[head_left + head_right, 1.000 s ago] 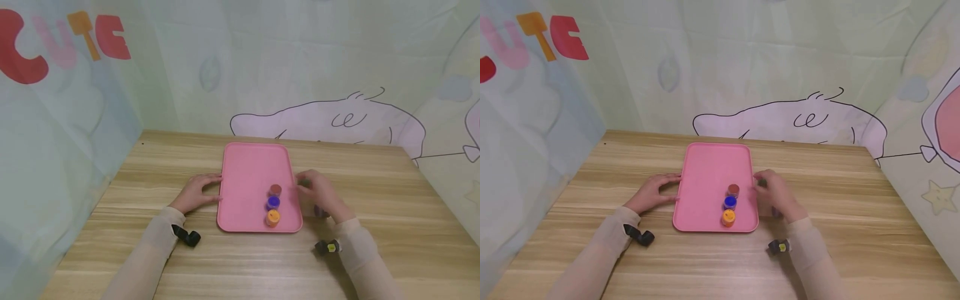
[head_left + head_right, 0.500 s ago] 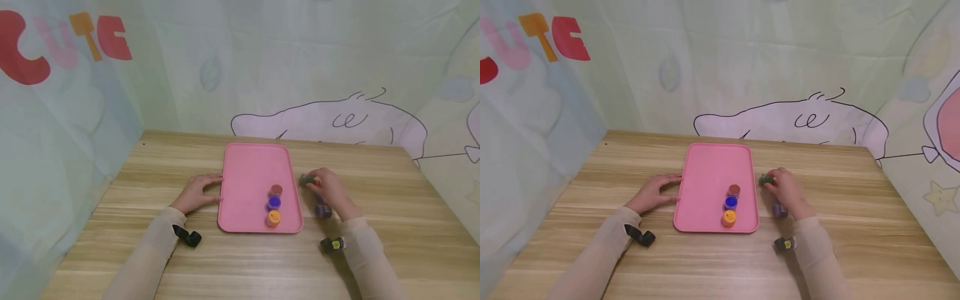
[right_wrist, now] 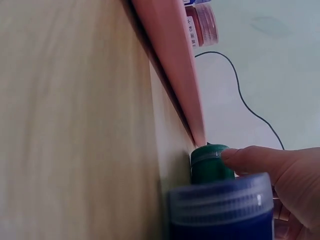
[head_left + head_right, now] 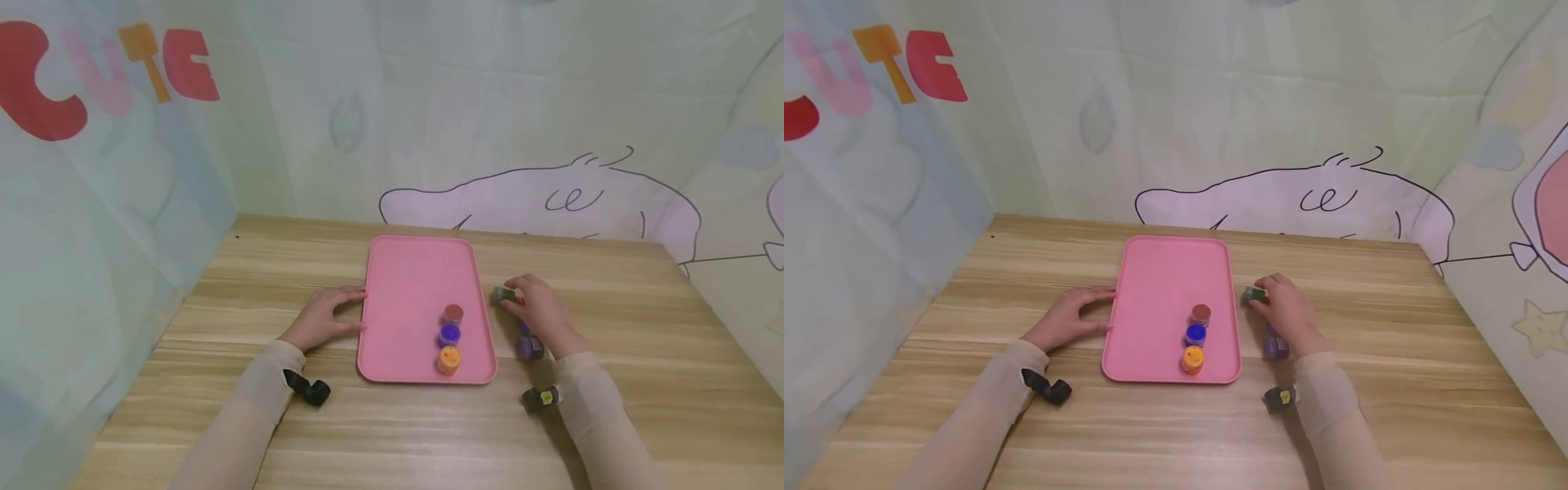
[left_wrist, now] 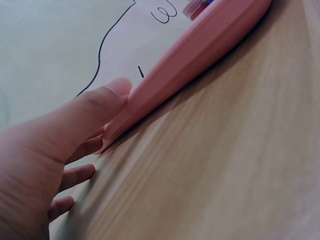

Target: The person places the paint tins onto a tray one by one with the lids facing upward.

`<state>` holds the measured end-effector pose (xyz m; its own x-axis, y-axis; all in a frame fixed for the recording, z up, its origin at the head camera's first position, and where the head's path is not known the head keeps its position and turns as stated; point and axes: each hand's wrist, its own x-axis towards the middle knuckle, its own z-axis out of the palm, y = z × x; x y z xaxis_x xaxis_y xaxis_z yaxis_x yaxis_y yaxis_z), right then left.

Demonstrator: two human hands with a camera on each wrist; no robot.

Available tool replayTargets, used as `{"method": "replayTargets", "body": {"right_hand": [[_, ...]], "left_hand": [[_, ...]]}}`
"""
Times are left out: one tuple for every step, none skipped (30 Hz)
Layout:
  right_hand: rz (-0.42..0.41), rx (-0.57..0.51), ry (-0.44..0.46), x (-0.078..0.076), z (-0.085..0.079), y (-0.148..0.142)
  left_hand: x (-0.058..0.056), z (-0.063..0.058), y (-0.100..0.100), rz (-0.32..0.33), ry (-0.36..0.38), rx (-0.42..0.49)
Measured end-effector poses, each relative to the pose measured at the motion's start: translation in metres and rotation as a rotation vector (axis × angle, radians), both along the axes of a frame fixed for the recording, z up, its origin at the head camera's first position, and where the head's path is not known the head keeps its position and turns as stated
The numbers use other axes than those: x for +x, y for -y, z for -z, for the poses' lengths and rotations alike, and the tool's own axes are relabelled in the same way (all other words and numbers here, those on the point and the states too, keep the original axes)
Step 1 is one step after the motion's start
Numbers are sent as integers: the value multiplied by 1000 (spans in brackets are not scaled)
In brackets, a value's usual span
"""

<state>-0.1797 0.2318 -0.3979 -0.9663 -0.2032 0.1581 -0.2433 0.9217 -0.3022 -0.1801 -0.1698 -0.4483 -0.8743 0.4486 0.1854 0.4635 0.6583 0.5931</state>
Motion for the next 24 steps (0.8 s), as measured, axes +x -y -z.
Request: {"method": "replayTargets", "body": {"right_hand": [[-4,8,-2,-1,0,1],[-7,15,-1,-2,0,1],[-10,25,-1,-3,1,2],[-15,33,-2,-4,1,3],[-17,43,0,-5,1,3],[-20,55,1,-5,1,4],[-22,63,4,-6,1,5],[-24,72,3,-7,1,5],[-24,81,3,-7,1,6],[-24,88,4,-7,1,7],[-22,94,6,-7,1,7],[-21,101,8,-7,1,7],[-20,105,10,-7,1,8],[-19,113,11,-7,2,8],[-18,121,15,-7,2,8],[-20,127,17,-7,2,9],[-22,134,19,-7,2,9],[-23,140,21,-7,2,9],[-27,146,19,-7,2,10],[-32,150,17,-8,2,10],[-35,153,16,-8,2,11],[-37,153,14,-8,2,11],[-37,155,13,-8,2,11],[-38,157,12,-8,3,11]], "left_hand": [[0,0,0,-1,0,0],[0,0,0,0,0,2],[1,0,0,0,0,2],[1,-1,0,-1,-1,1],[1,-1,-1,-1,-2,1],[1,-1,-1,-2,-3,2],[1,-1,-1,-2,-4,3],[1,-1,-1,-2,-6,3],[1,-2,-1,-1,-8,3],[1,-2,-1,0,-9,3],[1,-2,-1,1,-11,3],[1,-2,-1,3,-13,3],[1,-2,-1,5,-16,2],[0,-2,-1,6,-19,0],[0,-1,-1,8,-22,0],[0,-1,-1,8,-25,-1],[0,-1,0,9,-28,-1],[0,-1,0,10,-31,-2],[0,-1,0,9,-32,0],[0,-1,0,9,-35,0],[1,-1,0,9,-36,1],[1,-1,0,10,-38,0],[1,-1,0,10,-41,-1],[1,-1,0,11,-42,-1]]}}
